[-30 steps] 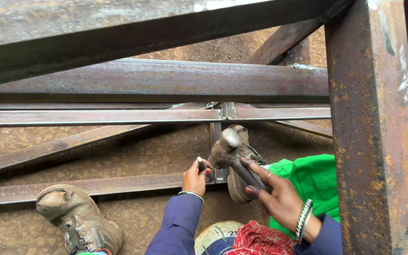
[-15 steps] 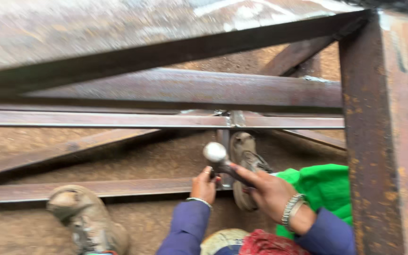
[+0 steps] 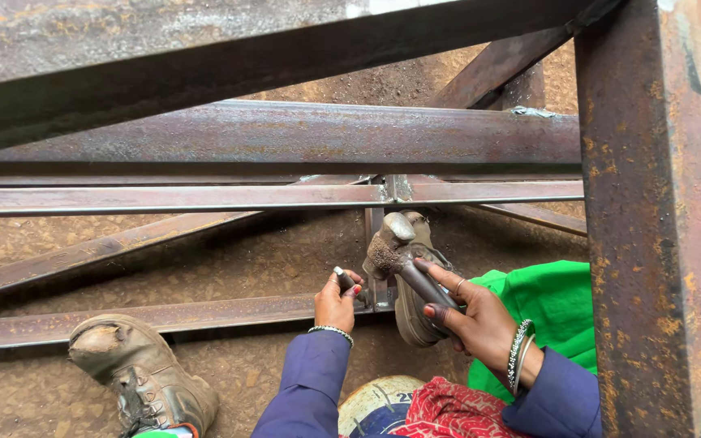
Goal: The person uses a hammer and a metal pin to knock sections of a metal frame into alignment on a fabrication floor.
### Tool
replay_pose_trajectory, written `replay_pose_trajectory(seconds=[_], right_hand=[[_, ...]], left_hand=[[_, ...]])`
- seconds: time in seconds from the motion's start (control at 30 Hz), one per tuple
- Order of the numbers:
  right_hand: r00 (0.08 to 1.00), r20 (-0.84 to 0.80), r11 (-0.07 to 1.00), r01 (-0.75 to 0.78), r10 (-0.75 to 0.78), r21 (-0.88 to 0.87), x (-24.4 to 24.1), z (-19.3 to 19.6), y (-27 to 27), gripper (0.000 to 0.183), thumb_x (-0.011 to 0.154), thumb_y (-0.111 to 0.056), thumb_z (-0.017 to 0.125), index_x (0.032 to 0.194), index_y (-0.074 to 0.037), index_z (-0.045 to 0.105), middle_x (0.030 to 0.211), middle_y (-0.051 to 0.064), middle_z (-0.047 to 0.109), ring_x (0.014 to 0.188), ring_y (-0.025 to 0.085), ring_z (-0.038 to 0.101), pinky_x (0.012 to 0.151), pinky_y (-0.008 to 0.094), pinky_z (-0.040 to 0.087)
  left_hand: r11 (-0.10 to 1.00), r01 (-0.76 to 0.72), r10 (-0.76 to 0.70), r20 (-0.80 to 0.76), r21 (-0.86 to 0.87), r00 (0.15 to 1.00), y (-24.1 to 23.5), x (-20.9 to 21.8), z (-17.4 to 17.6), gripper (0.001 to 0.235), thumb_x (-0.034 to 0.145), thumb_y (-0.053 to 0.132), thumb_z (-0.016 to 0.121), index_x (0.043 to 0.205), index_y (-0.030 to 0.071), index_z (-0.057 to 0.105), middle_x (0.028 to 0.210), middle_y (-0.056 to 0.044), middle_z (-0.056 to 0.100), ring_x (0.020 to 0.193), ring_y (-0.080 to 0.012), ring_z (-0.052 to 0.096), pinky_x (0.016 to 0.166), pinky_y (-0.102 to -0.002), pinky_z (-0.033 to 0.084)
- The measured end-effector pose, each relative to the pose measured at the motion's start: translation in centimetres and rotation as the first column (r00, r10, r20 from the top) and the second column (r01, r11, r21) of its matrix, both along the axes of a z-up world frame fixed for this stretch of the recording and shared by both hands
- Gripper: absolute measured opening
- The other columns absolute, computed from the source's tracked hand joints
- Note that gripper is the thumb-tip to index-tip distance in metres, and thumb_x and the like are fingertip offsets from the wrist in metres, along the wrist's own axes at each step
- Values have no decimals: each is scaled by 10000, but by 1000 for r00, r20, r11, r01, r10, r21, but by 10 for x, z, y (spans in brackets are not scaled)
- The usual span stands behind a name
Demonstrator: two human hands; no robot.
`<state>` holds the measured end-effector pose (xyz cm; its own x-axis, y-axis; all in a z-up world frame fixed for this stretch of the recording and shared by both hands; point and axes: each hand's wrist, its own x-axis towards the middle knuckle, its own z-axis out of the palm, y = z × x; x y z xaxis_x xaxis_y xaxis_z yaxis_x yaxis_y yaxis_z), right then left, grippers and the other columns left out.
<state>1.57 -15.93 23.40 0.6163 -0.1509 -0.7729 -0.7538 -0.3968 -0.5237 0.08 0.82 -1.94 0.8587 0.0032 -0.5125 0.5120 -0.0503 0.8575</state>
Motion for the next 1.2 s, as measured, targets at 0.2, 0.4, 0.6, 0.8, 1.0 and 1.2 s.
replay_pose_trajectory(seconds=[0.2, 0.4, 0.6, 0.8, 1.0, 1.2], right_hand=[[997, 10, 996, -79, 79, -29, -2, 1, 5, 713, 868, -110, 731, 1495, -376, 519, 632, -34, 585, 441, 60, 471, 406, 255, 399], [625, 674, 892, -436, 394, -117, 7, 35, 13, 685, 903, 18, 681, 1541, -132, 484, 1160, 85, 758, 863, 102, 748, 717, 299, 597], [186, 898, 876, -367, 398, -313, 6, 55, 0, 564, 938, 41, 663, 1472, -58, 507, 1129, 78, 702, 941, 193, 703, 827, 321, 578], [601, -13, 511, -690, 799, -513, -1, -3, 15, 804, 871, -36, 673, 1599, -325, 490, 1007, 175, 668, 861, 355, 683, 737, 422, 521], [396, 808, 838, -507, 435, -203, -8, -8, 2, 668, 921, -33, 676, 1545, -115, 450, 1120, 247, 694, 883, 360, 649, 746, 442, 533], [977, -31, 910, 208, -211, 359, -34, 12, -21, 740, 888, -100, 682, 1569, -240, 426, 601, 68, 557, 422, 127, 535, 386, 276, 437]], left_hand=[[998, 41, -44, 63, 48, 997, -4, 1, 8, 237, 880, -81, 643, 1045, 86, 669, 884, -48, 785, 847, -95, 750, 779, -288, 570], [995, 94, -96, 84, 32, 992, -5, 1, 20, 246, 896, -90, 580, 1019, 101, 676, 856, -102, 774, 836, -160, 783, 751, -324, 583], [986, 127, -138, 93, 108, 986, -2, -4, 25, 223, 884, -74, 613, 990, 112, 676, 830, -107, 762, 804, -170, 776, 714, -339, 570], [963, 121, -190, 290, 241, 938, -10, -5, 15, 162, 880, -5, 739, 1002, 62, 657, 870, -166, 733, 841, -324, 722, 694, -416, 546], [970, 107, -190, 407, 218, 893, 8, -1, 22, 401, 814, -148, 528, 1084, 99, 692, 898, -148, 744, 791, -250, 744, 714, -381, 577], [987, -159, 158, 39, 12, 987, 13, 13, 0, 187, 886, -56, 662, 1010, 81, 686, 934, -57, 795, 890, -120, 758, 796, -295, 591]])
